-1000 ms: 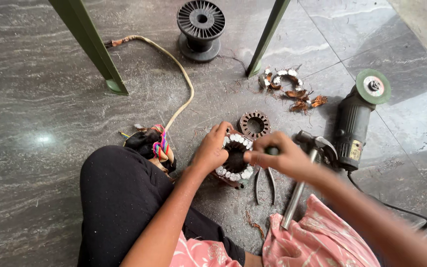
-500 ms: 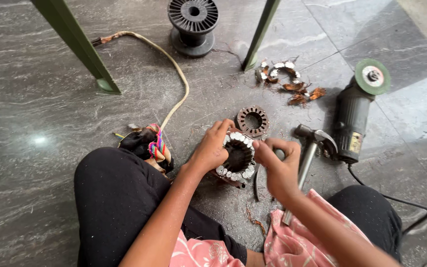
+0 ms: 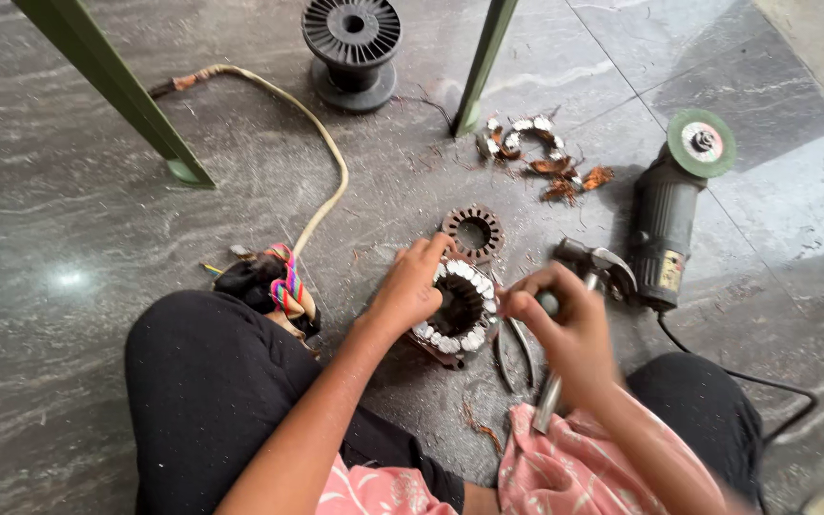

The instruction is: The person sits on the floor and uses a hammer and screwdriver to separate stacked motor stator laminations. They repeatedly strike the laminations to loosen them, then pry and pull them apart with the screwdriver and pliers, separating the stack into individual pieces.

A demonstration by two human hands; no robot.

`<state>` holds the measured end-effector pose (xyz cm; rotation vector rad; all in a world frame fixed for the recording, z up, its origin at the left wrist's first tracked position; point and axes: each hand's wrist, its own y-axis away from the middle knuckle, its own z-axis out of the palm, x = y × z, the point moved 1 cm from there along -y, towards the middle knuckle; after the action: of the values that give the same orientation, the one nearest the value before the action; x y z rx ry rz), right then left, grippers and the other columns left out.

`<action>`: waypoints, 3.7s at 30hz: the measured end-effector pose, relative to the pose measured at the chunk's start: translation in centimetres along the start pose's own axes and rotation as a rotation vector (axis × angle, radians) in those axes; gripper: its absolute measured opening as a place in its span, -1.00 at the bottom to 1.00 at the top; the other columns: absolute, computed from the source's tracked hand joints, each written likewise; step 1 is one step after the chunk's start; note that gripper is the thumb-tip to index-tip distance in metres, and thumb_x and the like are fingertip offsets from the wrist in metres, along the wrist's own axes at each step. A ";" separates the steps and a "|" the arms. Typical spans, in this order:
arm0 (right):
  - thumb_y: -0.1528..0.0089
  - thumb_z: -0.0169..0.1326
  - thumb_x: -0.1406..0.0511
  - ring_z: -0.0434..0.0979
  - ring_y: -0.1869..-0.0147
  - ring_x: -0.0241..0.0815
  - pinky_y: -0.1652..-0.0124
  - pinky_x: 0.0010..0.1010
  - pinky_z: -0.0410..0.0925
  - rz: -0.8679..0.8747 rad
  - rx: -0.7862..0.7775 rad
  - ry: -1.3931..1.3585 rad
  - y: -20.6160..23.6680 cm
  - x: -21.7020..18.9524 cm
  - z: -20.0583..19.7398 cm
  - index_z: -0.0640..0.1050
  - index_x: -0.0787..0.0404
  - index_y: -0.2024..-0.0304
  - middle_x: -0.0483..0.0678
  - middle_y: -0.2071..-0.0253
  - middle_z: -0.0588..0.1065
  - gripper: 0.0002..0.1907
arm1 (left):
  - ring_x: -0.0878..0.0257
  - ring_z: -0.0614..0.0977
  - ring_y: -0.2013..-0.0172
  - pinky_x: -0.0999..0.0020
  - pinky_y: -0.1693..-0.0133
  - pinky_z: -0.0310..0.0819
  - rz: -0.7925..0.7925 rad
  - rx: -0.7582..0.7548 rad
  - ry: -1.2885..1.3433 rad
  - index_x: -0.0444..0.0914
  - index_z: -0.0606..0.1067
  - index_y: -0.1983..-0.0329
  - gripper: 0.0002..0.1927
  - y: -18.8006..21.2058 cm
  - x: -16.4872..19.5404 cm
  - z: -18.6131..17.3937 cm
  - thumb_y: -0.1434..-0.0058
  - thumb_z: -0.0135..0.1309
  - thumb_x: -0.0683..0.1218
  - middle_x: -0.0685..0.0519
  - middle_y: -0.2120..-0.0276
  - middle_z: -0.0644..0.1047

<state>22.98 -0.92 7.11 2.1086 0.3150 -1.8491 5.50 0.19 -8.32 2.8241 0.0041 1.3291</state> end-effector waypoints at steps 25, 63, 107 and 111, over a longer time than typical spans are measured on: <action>-0.17 0.20 0.40 0.21 0.54 -0.29 0.43 -0.33 0.17 0.007 -1.631 0.466 -5.1 2.7 -3.3 0.32 0.34 0.64 -0.09 0.69 0.23 -0.62 | -0.04 0.47 -0.12 0.13 -0.15 0.43 0.200 -0.239 -0.035 -0.08 0.37 -0.27 -0.22 0.4 2.9 -1.9 0.04 -0.12 -0.48 0.03 -0.18 0.45; -0.13 0.31 0.28 0.36 0.38 -0.39 0.35 -0.44 0.27 0.023 -0.646 0.094 -0.4 0.8 -1.9 0.35 0.24 0.58 -0.18 0.54 0.39 -0.61 | -0.12 0.49 -0.07 0.03 -0.06 0.44 0.042 -0.162 -0.035 -0.14 0.39 -0.16 -0.34 0.5 1.5 -1.0 0.05 -0.06 -0.41 -0.07 0.00 0.50; -0.37 -0.02 0.23 0.12 0.56 -0.44 0.65 -0.64 0.02 0.733 -0.357 -0.610 4.9 12.2 4.4 0.43 0.17 0.08 -0.21 0.47 0.22 -0.84 | 0.01 0.57 0.06 0.02 0.02 0.35 0.086 0.325 -0.607 -0.16 0.66 0.21 -0.46 3.2 6.3 -8.6 -0.23 0.07 0.38 -0.05 0.17 0.57; -0.42 -0.05 0.17 0.16 0.49 -0.45 0.57 -0.72 0.11 0.936 -0.245 -1.053 5.1 12.4 5.5 0.42 0.16 -0.03 -0.23 0.43 0.21 -0.76 | 0.06 0.67 0.19 0.18 0.24 0.53 0.014 -0.124 -0.953 -0.20 0.66 0.22 -0.22 1.5 5.8 -4.0 -0.11 -0.02 0.56 -0.11 0.16 0.59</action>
<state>21.47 -8.26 -5.36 0.6531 -0.5664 -1.8207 6.11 -1.20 -1.26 3.0160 -0.1057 -0.1122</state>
